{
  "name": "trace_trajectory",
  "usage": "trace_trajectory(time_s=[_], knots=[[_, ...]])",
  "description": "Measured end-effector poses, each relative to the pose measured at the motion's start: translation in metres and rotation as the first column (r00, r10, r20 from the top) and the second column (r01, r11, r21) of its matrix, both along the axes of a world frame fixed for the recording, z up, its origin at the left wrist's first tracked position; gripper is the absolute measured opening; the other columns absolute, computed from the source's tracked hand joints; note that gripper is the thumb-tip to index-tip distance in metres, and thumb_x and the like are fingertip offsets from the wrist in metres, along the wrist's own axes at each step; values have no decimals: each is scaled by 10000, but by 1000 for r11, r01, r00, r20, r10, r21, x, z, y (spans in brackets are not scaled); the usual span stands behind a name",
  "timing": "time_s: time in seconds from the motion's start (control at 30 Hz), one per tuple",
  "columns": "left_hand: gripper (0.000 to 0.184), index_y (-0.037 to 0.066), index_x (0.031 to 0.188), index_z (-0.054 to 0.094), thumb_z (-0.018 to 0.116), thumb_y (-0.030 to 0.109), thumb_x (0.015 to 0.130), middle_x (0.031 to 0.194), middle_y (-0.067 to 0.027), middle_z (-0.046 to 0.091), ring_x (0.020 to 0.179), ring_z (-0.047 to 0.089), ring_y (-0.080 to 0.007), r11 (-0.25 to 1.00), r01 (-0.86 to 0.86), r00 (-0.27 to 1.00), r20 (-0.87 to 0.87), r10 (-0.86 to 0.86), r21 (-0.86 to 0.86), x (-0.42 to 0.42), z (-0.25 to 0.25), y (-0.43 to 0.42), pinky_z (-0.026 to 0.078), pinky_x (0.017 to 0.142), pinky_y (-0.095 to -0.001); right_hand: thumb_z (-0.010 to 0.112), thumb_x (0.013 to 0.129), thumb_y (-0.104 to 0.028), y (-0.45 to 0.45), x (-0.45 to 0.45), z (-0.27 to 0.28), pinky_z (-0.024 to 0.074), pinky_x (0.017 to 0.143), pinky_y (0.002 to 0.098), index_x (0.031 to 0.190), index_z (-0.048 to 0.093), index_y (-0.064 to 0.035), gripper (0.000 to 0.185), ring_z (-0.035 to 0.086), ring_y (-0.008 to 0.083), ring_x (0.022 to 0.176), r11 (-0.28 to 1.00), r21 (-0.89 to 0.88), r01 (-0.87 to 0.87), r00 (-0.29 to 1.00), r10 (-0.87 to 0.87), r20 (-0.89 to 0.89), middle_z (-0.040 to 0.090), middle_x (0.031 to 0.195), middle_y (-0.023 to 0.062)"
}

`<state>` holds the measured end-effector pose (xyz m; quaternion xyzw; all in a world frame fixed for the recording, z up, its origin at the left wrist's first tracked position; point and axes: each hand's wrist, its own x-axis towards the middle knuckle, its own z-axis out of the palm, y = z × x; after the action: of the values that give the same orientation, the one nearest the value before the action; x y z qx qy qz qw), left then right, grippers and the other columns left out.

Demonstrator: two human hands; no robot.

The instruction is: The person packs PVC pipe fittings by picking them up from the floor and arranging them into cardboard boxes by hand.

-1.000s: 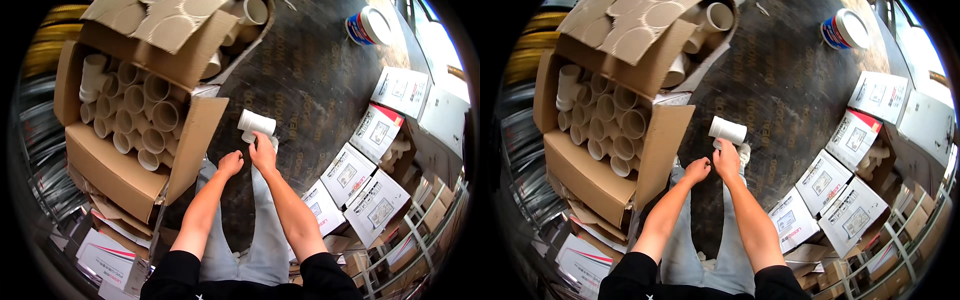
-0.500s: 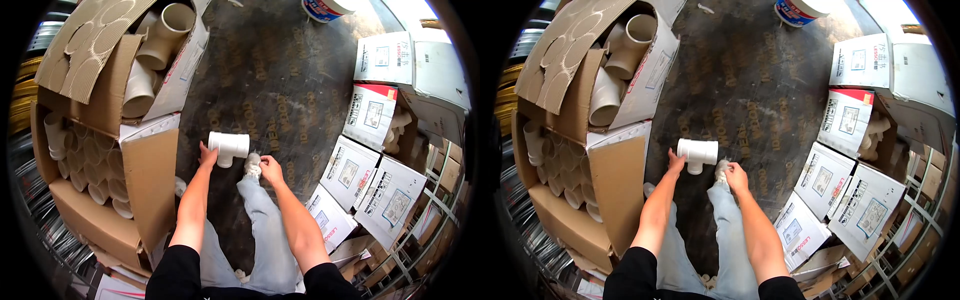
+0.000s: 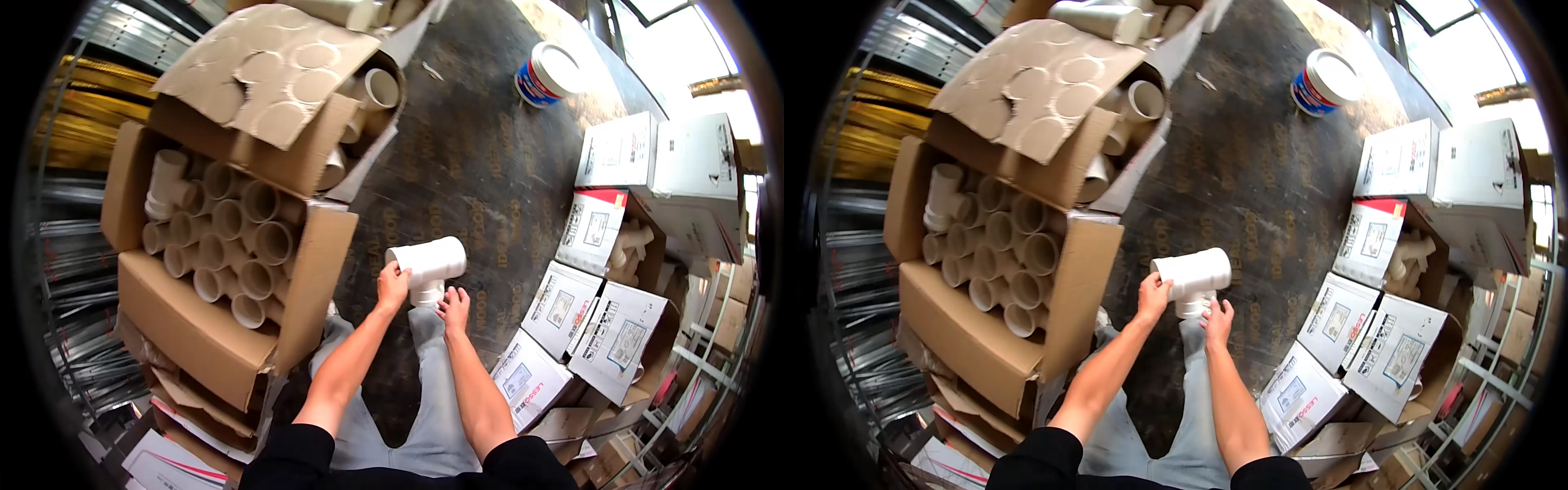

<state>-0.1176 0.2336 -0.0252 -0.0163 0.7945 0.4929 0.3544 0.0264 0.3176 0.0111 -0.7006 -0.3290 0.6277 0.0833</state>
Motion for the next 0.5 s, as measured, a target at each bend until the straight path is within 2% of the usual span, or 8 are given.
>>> trace_trajectory(time_s=[0.03,0.1,0.13,0.17,0.27,0.33,0.43,0.5], knots=[[230,-5,1030,700,700,176,888,863,-107,740,807,699,-186,987,-78,997,27,75,142,-4,20,-3,520,728,-345,592,985,-371,-7,-5,13,529,667,313,1461,412,-76,588,601,156,833,996,84,-4,1000,5,-6,620,1186,105],[197,-24,973,690,694,160,902,778,-31,686,720,593,-81,965,-145,989,69,133,221,-19,78,-11,474,664,-281,559,1004,-373,-15,-18,42,496,626,264,1451,453,-65,553,572,117,765,977,197,-78,992,96,-87,638,1177,91],[192,-24,936,686,700,165,905,736,11,637,686,517,-50,952,-172,985,69,160,254,-28,103,-17,437,626,-264,580,1003,-354,-15,-32,68,507,817,297,1474,415,3,613,602,175,1053,959,244,-142,977,176,-121,576,1341,150],[178,-22,940,681,684,154,922,753,5,649,683,534,-56,948,-163,987,53,154,273,-39,128,-26,441,621,-267,582,1003,-345,-21,-47,82,470,957,340,1460,425,19,605,591,208,1133,943,308,-129,961,196,-198,575,1353,162],[178,-39,1005,683,658,126,944,856,-17,686,758,583,-73,839,-315,949,143,281,444,-66,169,-53,473,695,-258,568,1014,-336,-42,-103,143,430,1031,368,1437,449,30,571,587,232,1163,850,483,-209,920,339,-198,575,1353,162],[213,-40,1113,665,634,105,960,966,-23,693,851,608,-72,682,-451,885,191,425,575,-90,203,-76,476,780,-231,525,1041,-278,-57,-140,170,366,1112,366,1382,487,42,470,528,244,1255,778,585,-229,852,451,-267,553,1350,158],[275,-34,1196,642,626,111,964,1069,-56,699,953,643,-119,573,-579,793,237,561,580,-122,236,-131,490,866,-246,505,1050,-252,-85,-190,185,387,1085,353,1341,514,33,408,540,232,1233,700,683,-207,817,508,-273,574,1312,150],[267,-17,1186,637,638,136,966,1088,-51,683,946,655,-134,430,-679,695,331,639,595,-135,243,-168,518,867,-276,554,1016,-218,-101,-218,181,381,1083,368,1339,526,18,401,536,260,1245,636,696,-332,830,547,-105,591,1298,160]])
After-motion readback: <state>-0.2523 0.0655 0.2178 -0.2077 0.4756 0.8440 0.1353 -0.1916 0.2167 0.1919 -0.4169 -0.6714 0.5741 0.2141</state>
